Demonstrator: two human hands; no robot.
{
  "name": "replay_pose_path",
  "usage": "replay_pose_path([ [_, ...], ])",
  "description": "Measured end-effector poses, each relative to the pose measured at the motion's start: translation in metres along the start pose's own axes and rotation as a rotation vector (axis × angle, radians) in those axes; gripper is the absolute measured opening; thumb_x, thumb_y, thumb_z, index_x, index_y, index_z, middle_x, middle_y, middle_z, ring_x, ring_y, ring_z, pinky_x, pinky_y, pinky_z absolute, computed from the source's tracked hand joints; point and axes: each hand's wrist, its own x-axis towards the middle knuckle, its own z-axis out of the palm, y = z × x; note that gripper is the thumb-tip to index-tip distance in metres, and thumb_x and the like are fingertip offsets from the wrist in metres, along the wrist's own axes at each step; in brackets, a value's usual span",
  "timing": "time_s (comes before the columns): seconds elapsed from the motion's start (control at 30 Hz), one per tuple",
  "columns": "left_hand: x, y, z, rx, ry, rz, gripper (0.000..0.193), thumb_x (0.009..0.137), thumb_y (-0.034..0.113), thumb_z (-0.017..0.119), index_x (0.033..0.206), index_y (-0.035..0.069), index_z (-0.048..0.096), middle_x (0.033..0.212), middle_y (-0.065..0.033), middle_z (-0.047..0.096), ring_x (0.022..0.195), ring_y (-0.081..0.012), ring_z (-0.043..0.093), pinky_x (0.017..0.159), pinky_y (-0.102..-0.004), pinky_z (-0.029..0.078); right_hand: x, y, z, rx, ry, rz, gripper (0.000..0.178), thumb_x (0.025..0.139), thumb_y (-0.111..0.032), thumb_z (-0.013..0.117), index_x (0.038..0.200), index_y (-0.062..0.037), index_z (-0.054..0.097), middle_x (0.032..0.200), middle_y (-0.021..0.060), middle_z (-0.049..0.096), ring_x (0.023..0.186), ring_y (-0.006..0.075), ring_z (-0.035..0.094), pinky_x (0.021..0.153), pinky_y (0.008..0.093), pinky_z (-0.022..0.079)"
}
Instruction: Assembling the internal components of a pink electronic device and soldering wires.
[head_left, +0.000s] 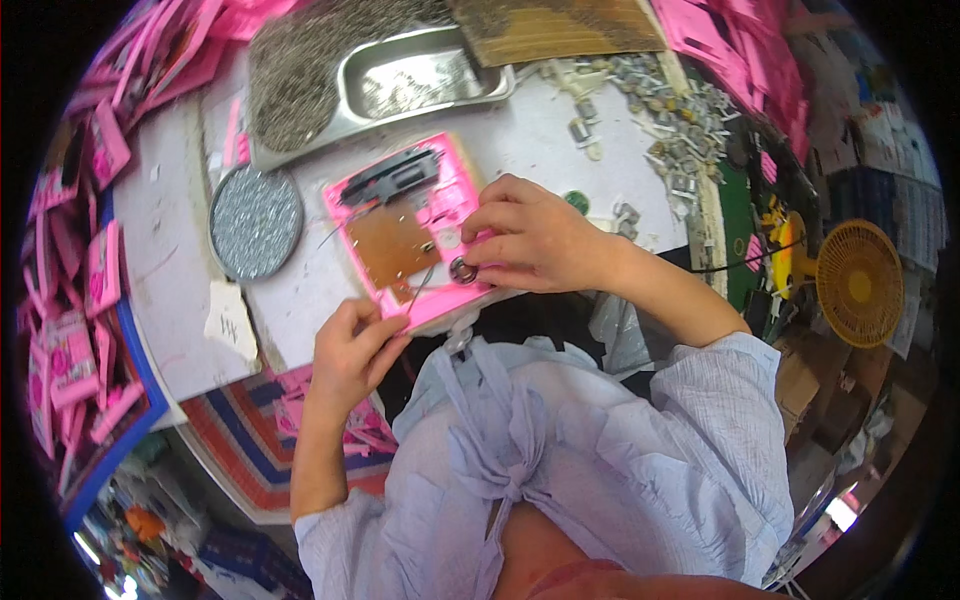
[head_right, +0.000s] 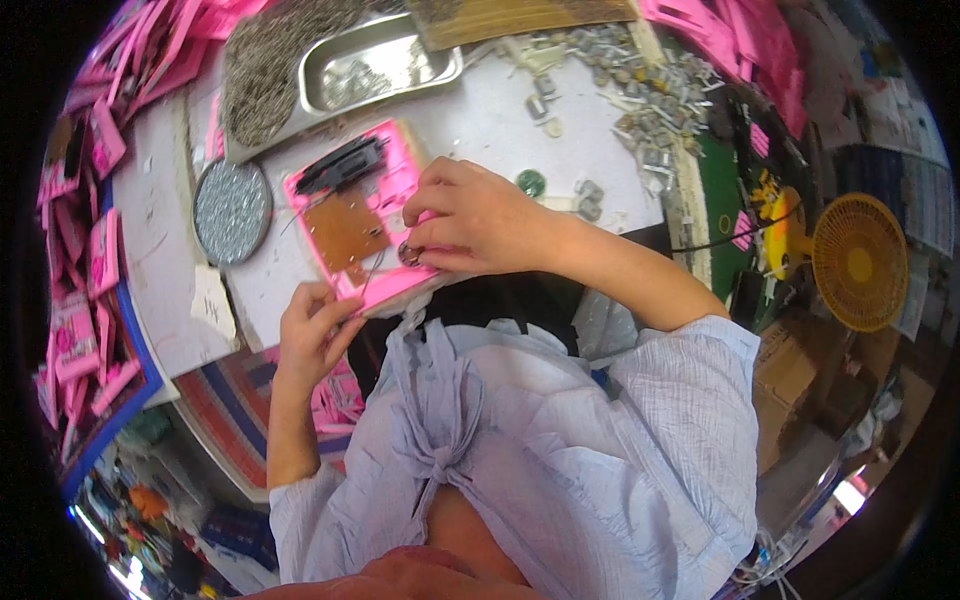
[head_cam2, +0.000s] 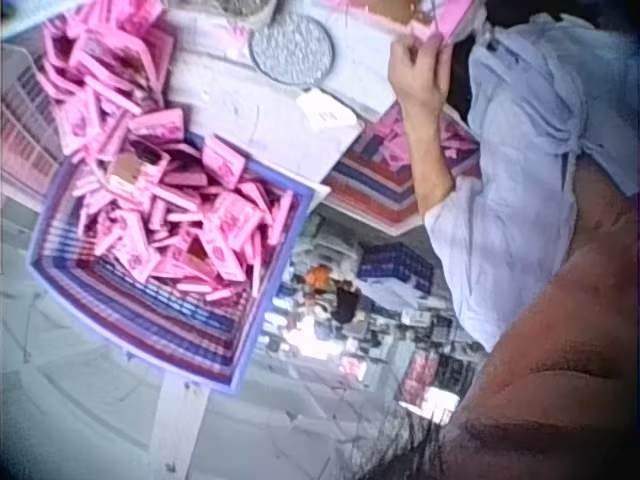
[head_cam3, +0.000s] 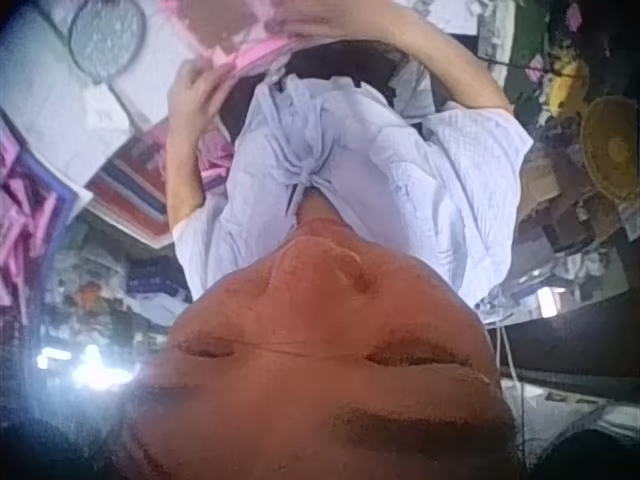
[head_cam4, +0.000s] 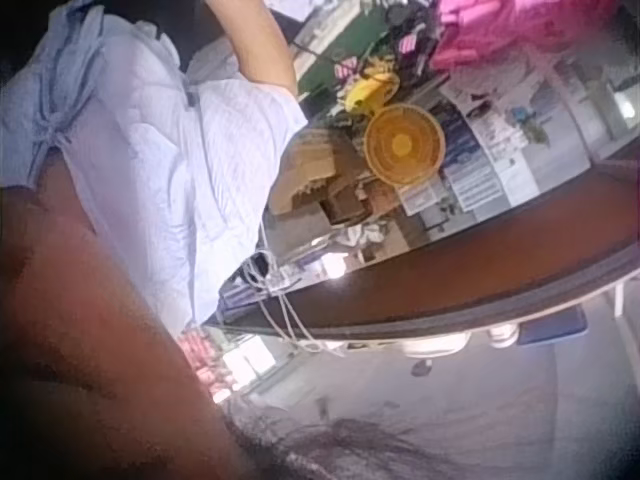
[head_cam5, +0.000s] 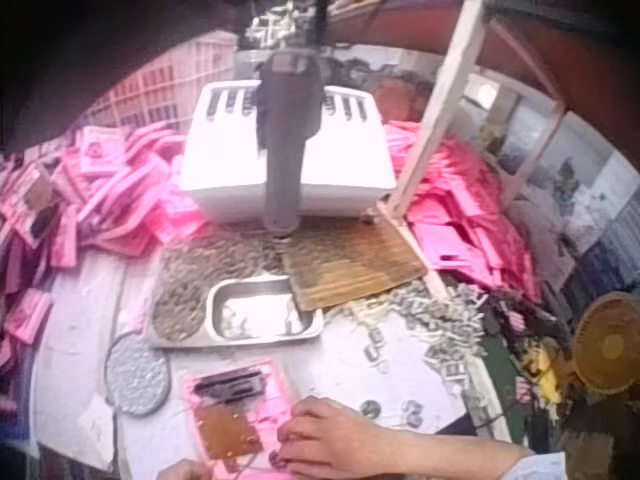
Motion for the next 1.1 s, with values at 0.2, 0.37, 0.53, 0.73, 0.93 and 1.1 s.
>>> replay_pose_path([
  [0.2, 0.013, 0.012, -0.01, 0.072, -0.086, -0.015, 0.028, 0.074, 0.009, 0.084, 0.1, 0.007, 0.073, 0.084, -0.0076, 0.056, 0.072, -0.0244, 0.059, 0.061, -0.0366, 0.05, -0.054, 0.067, -0.094, -0.337, 0.272, 0.724, 0.022, 0.081, -0.008, 0.073, 0.103, -0.0084, 0.073, 0.106, 0.0091, 0.07, 0.102, 0.0282, 0.064, 0.086, 0.0391, 0.053],
  [0.37, 0.051, 0.034, -0.048, 0.035, -0.387, -0.154, 0.026, 0.076, 0.007, 0.082, 0.099, 0.003, 0.072, 0.087, -0.0115, 0.057, 0.078, -0.0275, 0.061, 0.068, -0.037, 0.051, -0.048, 0.116, -0.108, -0.766, 0.153, 0.499, 0.022, 0.082, -0.01, 0.069, 0.103, -0.0102, 0.07, 0.106, 0.0062, 0.068, 0.103, 0.029, 0.062, 0.081, 0.0418, 0.054],
  [0.53, 0.124, 0.021, -0.063, 0.076, -0.188, 0.028, 0.016, 0.084, 0.007, 0.074, 0.097, -0.001, 0.07, 0.087, -0.0124, 0.064, 0.076, -0.0285, 0.063, 0.068, -0.0376, 0.051, -0.052, 0.123, -0.109, -0.745, 0.15, 0.509, 0.023, 0.08, -0.007, 0.072, 0.102, -0.0093, 0.067, 0.086, 0.0089, 0.065, 0.082, 0.0326, 0.061, 0.074, 0.0427, 0.051],
  [0.73, 0.249, -0.045, -0.019, 0.396, 0.056, 0.22, 0.013, 0.089, 0.015, 0.07, 0.097, 0.005, 0.073, 0.091, -0.0121, 0.067, 0.083, -0.0345, 0.067, 0.074, -0.0421, 0.054, -0.053, 0.075, -0.105, -0.187, 0.411, 0.877, 0.017, 0.084, -0.009, 0.07, 0.101, -0.0057, 0.069, 0.069, 0.0043, 0.06, 0.069, 0.0129, 0.061, 0.063, 0.03, 0.047],
  [0.93, 0.294, -0.049, 0.002, 0.599, -0.177, 0.1, 0.013, 0.084, 0.014, 0.068, 0.094, 0.005, 0.069, 0.095, -0.0138, 0.066, 0.091, -0.0379, 0.067, 0.079, -0.0479, 0.055, -0.074, 0.031, -0.095, 0.184, 0.578, 0.809, 0.023, 0.082, -0.006, 0.077, 0.104, -0.0005, 0.069, 0.101, 0.0035, 0.068, 0.09, 0.009, 0.062, 0.072, 0.0256, 0.054],
  [1.1, 0.238, -0.019, -0.028, 0.468, 0.154, 0.077, 0.015, 0.083, 0.008, 0.068, 0.089, 0.002, 0.056, 0.083, -0.0194, 0.063, 0.082, -0.0392, 0.066, 0.072, -0.0487, 0.052, -0.076, -0.001, -0.081, 0.268, 0.528, 0.809, 0.03, 0.079, -0.005, 0.082, 0.105, 0.0008, 0.069, 0.103, 0.0053, 0.069, 0.088, 0.0106, 0.065, 0.074, 0.0249, 0.056],
])
